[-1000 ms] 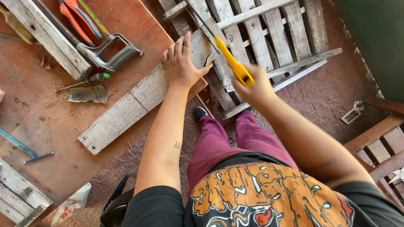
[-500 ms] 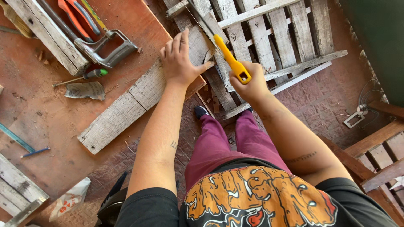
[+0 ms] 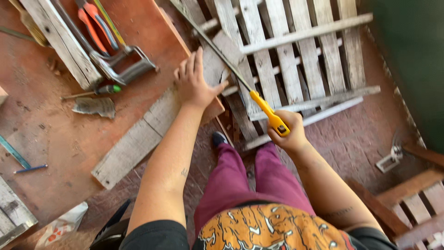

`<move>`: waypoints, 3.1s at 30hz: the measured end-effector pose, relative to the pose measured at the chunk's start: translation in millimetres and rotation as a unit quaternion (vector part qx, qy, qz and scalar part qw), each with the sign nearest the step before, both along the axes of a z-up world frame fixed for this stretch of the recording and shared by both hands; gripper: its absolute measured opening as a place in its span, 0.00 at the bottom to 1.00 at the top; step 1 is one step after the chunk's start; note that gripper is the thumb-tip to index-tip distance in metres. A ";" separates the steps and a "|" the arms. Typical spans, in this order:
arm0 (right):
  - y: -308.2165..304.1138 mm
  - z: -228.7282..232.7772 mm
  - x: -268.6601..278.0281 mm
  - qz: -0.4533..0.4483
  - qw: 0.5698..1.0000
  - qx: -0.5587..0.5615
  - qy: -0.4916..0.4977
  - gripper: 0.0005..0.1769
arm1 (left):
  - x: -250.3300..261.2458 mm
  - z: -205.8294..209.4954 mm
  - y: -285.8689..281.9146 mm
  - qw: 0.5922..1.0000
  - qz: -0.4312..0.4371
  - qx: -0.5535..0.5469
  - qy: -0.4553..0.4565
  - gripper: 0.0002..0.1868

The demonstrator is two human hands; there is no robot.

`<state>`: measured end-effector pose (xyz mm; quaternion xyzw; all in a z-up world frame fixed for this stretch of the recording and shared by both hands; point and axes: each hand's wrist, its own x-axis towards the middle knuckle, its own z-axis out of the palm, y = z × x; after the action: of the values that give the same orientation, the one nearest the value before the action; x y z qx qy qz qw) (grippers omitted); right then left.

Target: The person uses a yellow-handled hand saw to cut a wooden plank resting on a workbench. The left hand stabilizes the plank while the right hand moves the saw back and forth along a marked line. The cut progresses steadily through the plank's thickness.

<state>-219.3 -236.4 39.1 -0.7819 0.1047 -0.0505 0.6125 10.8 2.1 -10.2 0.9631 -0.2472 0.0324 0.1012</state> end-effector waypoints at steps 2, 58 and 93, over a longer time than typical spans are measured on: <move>-12.9 -32.1 -7.9 -0.014 0.999 0.021 -0.021 0.06 | -4.1 -10.3 3.2 0.997 -0.006 -0.072 -0.039 0.68; -5.8 -60.7 -31.6 -0.001 0.998 0.042 -0.039 0.07 | 1.8 -11.3 -15.5 0.995 -0.057 -0.074 -0.045 0.64; -3.1 4.8 -30.4 -0.012 0.999 0.039 0.002 0.15 | 5.5 12.0 -24.4 0.998 -0.056 0.002 0.014 0.70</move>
<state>-249.8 -239.5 43.9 -0.7561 0.1172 -0.0527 0.6417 16.4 -22.3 1.8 0.9483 -0.2994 0.0130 0.1045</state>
